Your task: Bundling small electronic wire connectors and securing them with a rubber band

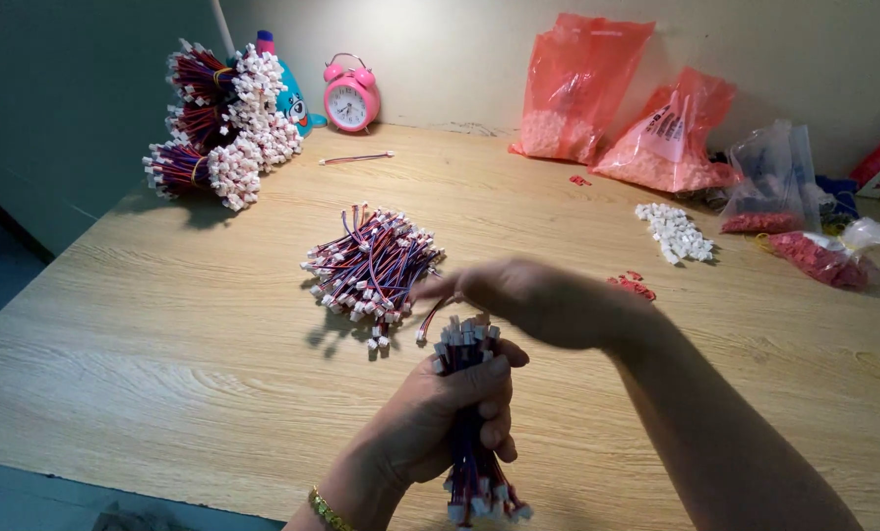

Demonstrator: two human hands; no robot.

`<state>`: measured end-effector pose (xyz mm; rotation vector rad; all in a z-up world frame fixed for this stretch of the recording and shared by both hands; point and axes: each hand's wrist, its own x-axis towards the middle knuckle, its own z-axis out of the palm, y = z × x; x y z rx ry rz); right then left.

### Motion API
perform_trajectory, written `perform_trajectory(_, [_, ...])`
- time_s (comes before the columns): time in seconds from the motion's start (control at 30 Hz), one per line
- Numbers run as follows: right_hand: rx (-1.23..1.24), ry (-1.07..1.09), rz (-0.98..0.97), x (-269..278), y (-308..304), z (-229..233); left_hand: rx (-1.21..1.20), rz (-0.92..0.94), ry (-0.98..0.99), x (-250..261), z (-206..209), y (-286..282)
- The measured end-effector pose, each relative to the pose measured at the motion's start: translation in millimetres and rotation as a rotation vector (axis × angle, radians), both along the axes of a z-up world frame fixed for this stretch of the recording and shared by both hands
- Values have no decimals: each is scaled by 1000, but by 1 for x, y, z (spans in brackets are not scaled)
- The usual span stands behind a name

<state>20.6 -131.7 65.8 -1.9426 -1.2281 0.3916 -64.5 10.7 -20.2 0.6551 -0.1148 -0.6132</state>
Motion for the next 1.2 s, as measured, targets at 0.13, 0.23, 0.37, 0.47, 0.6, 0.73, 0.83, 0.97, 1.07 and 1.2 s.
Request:
perform_trajectory(0.13, [92,-157,-286,-13,6,30,28,14,83,6,-4,8])
perform_trajectory(0.23, [-120,59,186,-12,13,16,35,1,55,13,-8,11])
perform_trajectory(0.37, [50,188,-113,-6,27,-2,16,28,100,28,-29,21])
perform_trajectory(0.47, [7,331,-155,4,28,-10,-17,35,65,29,-20,25])
perform_trajectory(0.6, [439,323,-609,9,16,8,-204,170,104,49,-17,36])
perform_trajectory(0.73, [521,378,-703,-14,18,-31,-421,301,124,63,-16,46])
perform_trajectory(0.83, [906,670,-867,-31,22,-59,-477,563,11,60,-6,46])
perform_trajectory(0.97, [1122,1184,-1035,-36,33,-85,-357,911,-73,51,-5,15])
perform_trajectory(1.07, [1228,1194,-912,-36,40,-95,-291,996,-88,43,-8,-13])
perform_trajectory(1.2, [1252,1115,-1060,-38,38,-87,-302,1005,-192,32,16,-3])
